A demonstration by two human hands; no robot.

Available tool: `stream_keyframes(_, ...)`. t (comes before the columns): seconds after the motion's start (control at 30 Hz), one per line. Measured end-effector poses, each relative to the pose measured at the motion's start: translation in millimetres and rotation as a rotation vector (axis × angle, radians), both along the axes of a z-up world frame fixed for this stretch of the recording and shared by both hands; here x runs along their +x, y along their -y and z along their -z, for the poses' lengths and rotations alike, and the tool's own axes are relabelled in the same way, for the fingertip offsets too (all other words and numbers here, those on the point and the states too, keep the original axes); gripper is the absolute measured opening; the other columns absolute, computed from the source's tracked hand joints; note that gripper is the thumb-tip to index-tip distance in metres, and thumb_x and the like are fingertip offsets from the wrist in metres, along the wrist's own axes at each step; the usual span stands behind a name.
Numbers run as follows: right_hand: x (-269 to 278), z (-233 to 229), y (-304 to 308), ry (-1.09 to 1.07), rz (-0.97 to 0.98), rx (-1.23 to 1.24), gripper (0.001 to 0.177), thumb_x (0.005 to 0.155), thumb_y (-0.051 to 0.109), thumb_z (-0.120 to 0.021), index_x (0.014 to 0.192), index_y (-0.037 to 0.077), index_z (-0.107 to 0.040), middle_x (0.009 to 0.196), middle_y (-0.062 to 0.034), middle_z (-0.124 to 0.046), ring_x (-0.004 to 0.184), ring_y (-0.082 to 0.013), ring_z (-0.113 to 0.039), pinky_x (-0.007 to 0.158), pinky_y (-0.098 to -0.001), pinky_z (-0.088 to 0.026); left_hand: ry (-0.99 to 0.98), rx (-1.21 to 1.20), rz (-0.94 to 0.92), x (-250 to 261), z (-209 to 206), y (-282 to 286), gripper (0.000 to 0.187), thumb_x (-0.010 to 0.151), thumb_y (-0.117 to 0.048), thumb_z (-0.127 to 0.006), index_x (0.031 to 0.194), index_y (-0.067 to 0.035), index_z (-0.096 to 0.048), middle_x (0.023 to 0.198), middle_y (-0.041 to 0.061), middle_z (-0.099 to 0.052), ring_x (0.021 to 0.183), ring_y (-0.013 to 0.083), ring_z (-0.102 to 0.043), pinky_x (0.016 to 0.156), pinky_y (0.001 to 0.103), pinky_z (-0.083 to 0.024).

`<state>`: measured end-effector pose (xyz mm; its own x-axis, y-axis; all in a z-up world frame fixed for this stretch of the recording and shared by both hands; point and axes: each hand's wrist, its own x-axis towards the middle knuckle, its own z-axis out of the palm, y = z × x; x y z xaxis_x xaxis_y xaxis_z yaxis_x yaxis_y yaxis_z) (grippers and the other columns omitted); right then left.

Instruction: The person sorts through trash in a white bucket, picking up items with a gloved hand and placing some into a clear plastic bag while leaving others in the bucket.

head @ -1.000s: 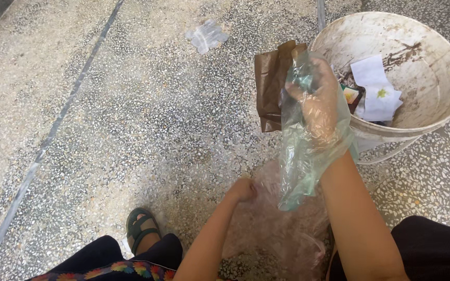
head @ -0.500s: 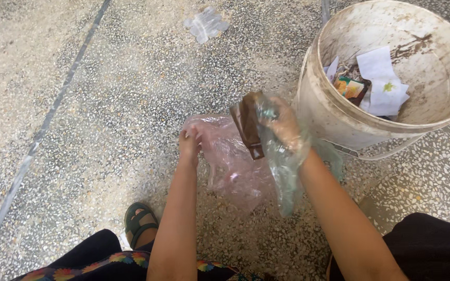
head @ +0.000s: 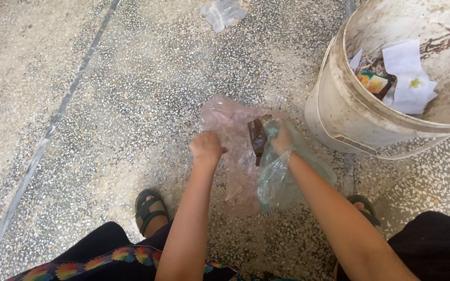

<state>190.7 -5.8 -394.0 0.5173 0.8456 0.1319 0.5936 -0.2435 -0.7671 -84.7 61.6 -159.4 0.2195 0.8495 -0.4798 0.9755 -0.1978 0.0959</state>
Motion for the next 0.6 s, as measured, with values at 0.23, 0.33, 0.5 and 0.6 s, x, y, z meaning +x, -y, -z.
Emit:
stream_keyframes(0.23, 10, -13, 2, 0.000, 0.077, 0.024, 0.063, 0.075, -0.001, -0.067, 0.136, 0.007, -0.052, 0.114, -0.0227, -0.069, 0.108, -0.0389, -0.067, 0.095, -0.0464, -0.051, -0.160, -0.060, -0.094, -72, 80, 0, 0.107, 0.067, -0.045, -0.096, 0.151, -0.014, -0.037, 0.152, 0.012, -0.044, 0.134, 0.0321, -0.051, 0.103, 0.053, -0.048)
stream_keyframes(0.33, 9, -19, 4, 0.008, 0.084, 0.033, 0.061, 0.077, 0.001, -0.068, 0.135, 0.008, -0.053, 0.115, -0.0217, -0.069, 0.109, -0.0387, -0.067, 0.095, -0.0464, -0.051, 0.031, 0.143, -0.001, -87, 106, 13, 0.085, 0.081, -0.042, -0.088, 0.144, -0.013, -0.041, 0.146, 0.009, -0.047, 0.132, 0.0308, -0.053, 0.103, 0.050, -0.049)
stream_keyframes(0.5, 8, -28, 5, -0.026, 0.104, -0.010, 0.066, 0.075, -0.001, -0.066, 0.139, 0.009, -0.051, 0.121, -0.0203, -0.069, 0.112, -0.0376, -0.067, 0.098, -0.0460, -0.050, 0.271, 0.424, 0.281, -76, 123, 40, 0.049, 0.093, -0.043, -0.073, 0.123, -0.009, -0.055, 0.121, 0.010, -0.059, 0.116, 0.0313, -0.060, 0.097, 0.049, -0.050)
stream_keyframes(0.6, 11, -34, 5, -0.014, 0.086, 0.077, 0.069, 0.076, -0.004, -0.067, 0.141, 0.006, -0.048, 0.128, -0.0220, -0.065, 0.119, -0.0362, -0.063, 0.102, -0.0437, -0.049, -0.164, 0.550, 0.115, -76, 149, 39, 0.078, 0.070, -0.033, -0.078, 0.137, -0.007, -0.049, 0.133, 0.015, -0.056, 0.114, 0.0304, -0.059, 0.087, 0.047, -0.054)
